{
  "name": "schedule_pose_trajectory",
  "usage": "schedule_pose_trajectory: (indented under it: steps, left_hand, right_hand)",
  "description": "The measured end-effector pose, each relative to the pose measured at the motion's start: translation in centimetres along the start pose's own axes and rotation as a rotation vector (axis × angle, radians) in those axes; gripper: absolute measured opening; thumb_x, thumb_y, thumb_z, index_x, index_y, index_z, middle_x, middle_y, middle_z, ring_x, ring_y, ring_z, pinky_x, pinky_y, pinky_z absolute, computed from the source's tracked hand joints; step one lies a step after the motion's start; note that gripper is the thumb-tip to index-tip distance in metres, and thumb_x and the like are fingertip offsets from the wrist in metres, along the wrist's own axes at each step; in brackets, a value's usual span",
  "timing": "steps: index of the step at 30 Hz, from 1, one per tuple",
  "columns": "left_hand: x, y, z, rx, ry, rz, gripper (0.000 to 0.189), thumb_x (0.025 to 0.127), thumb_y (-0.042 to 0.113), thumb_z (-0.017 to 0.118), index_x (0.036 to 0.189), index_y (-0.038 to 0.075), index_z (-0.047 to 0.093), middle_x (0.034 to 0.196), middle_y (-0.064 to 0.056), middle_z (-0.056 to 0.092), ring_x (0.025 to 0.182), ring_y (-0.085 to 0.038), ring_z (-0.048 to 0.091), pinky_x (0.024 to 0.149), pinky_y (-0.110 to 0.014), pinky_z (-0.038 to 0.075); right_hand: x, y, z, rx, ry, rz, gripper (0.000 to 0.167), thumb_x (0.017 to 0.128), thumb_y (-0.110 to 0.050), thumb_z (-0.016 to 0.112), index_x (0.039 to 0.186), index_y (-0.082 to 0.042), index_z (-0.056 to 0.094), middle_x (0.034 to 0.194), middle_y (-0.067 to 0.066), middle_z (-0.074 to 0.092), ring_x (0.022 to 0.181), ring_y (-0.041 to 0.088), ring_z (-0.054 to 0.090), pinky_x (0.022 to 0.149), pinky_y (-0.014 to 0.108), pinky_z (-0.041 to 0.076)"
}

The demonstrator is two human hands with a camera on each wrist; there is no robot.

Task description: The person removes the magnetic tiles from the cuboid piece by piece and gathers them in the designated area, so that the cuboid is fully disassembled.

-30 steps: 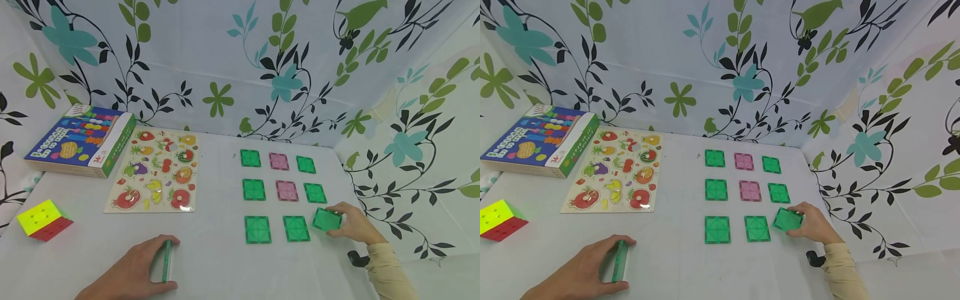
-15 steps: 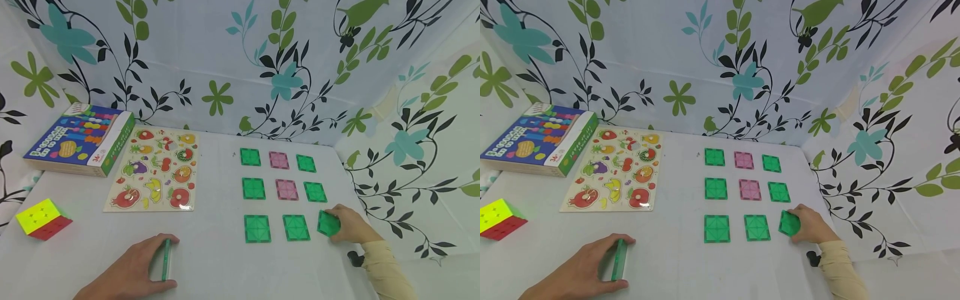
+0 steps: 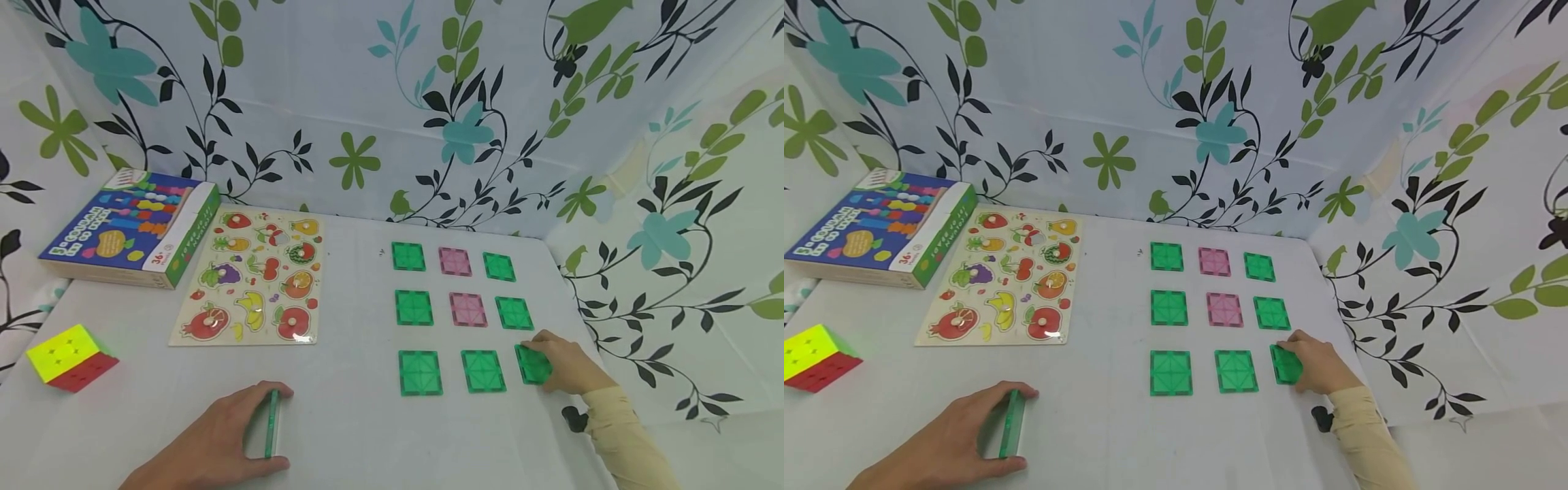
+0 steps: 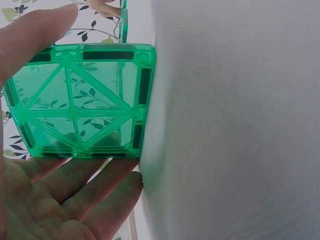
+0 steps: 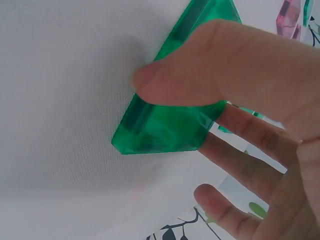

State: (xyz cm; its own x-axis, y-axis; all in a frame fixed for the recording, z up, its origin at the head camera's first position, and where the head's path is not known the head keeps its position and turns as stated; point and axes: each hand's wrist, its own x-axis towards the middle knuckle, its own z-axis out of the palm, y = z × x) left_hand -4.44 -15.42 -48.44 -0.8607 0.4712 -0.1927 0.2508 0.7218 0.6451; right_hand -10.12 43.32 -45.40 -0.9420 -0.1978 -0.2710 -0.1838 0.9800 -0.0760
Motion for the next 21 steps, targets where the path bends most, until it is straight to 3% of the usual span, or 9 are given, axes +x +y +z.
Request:
schedule_pose_trajectory:
  steps: [8,13,17,21]
  left_hand:
    - [0.0,0.0,0.0,-0.012,-0.005,-0.008,0.087,0.066,0.072,0.083,0.137,0.031,0.051,0.137,0.008,0.06,0.111,-0.014,0.057,0.093,-0.042,0.061]
    - [-0.1,0.1,0.0,-0.035,-0.006,-0.018,0.088,0.065,0.07,0.085,0.137,0.032,0.051,0.138,0.007,0.06,0.11,-0.016,0.057,0.092,-0.044,0.061]
    - [-0.1,0.1,0.1,-0.041,-0.007,-0.023,0.09,0.064,0.07,0.085,0.137,0.032,0.05,0.14,0.008,0.059,0.111,-0.017,0.057,0.096,-0.049,0.06]
    - [-0.1,0.0,0.0,-0.044,-0.014,-0.028,0.089,0.065,0.07,0.085,0.137,0.032,0.05,0.139,0.008,0.059,0.11,-0.016,0.057,0.096,-0.048,0.06]
  right_hand:
    - [-0.5,0.1,0.3,0.012,0.002,0.024,0.09,0.057,-0.012,0.099,0.139,-0.004,0.062,0.13,0.016,0.061,0.109,0.035,0.066,0.092,0.056,0.058]
    - [-0.9,0.1,0.3,0.018,0.054,0.01,0.092,0.056,-0.019,0.1,0.139,-0.007,0.062,0.132,0.017,0.06,0.111,0.037,0.065,0.095,0.062,0.054]
    - [-0.9,-1.2,-0.3,0.051,0.158,-0.055,0.087,0.059,-0.022,0.099,0.138,-0.007,0.064,0.131,0.015,0.062,0.111,0.037,0.066,0.094,0.063,0.054]
    - [-0.2,-4.5,-1.4,0.212,0.236,-0.165,0.076,0.069,-0.02,0.094,0.138,-0.009,0.064,0.135,0.013,0.062,0.12,0.038,0.063,0.095,0.061,0.055]
